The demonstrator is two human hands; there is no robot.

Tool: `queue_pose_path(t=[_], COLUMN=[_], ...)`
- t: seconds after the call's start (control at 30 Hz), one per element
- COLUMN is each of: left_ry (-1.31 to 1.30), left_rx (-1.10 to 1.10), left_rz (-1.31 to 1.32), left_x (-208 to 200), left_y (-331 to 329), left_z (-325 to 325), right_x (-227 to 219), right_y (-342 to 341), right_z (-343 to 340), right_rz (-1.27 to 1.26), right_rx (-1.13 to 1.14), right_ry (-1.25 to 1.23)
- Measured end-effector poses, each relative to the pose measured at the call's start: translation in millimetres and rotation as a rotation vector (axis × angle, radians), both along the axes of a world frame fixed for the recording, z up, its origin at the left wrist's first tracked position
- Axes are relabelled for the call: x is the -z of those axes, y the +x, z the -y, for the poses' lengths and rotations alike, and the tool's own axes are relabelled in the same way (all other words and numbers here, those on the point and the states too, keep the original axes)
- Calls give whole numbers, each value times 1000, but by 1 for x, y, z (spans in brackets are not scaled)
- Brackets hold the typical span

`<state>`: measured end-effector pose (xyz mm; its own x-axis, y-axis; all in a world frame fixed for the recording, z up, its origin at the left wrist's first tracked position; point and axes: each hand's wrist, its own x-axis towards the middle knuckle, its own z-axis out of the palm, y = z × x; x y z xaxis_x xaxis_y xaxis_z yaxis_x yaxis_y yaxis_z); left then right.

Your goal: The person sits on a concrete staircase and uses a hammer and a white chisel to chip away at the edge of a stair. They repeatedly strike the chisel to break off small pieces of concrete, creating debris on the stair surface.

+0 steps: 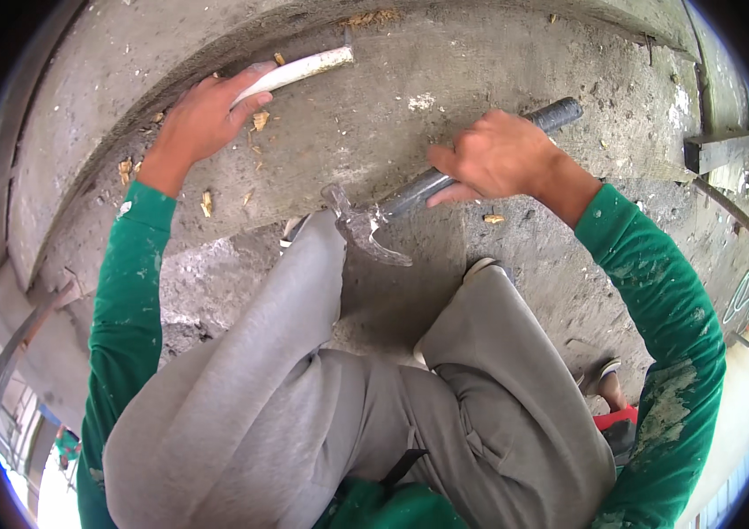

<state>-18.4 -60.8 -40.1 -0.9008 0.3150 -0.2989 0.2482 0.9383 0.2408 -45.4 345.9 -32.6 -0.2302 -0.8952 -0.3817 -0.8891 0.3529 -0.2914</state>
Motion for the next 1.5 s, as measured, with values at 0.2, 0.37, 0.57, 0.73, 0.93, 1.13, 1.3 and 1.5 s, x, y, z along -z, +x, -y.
queue_pose_path(t=[0.2,0.37,0.57,0.73,0.93,1.13,1.3,1.5], left_ry=[-29,-35,-77,-34,-8,-144,-178,104], left_rx=[-21,-7,-53,-80,-67,-183,-185,-165], left_rz=[50,23,24,32,-25,-62,22,115], left_x=[-11,-10,-5,-10,-4,-29,-67,-42], left_y=[-11,-2,-7,2,0,23,17,12], left_z=[-9,-7,-15,-16,-17,-66,-121,-85], right_x=[-3,-9,-8,-16,-18,-12,-15,-19], right_y=[-19,-13,-49,-27,-59,-12,7,16], right_z=[0,7,3,7,20,-5,-37,-50], right_rz=[-102,-56,-348,-130,-194,-134,-180,-37], right_rx=[429,2,266,111,294,334,294,434], right_ry=[35,5,46,-46,265,80,152,175])
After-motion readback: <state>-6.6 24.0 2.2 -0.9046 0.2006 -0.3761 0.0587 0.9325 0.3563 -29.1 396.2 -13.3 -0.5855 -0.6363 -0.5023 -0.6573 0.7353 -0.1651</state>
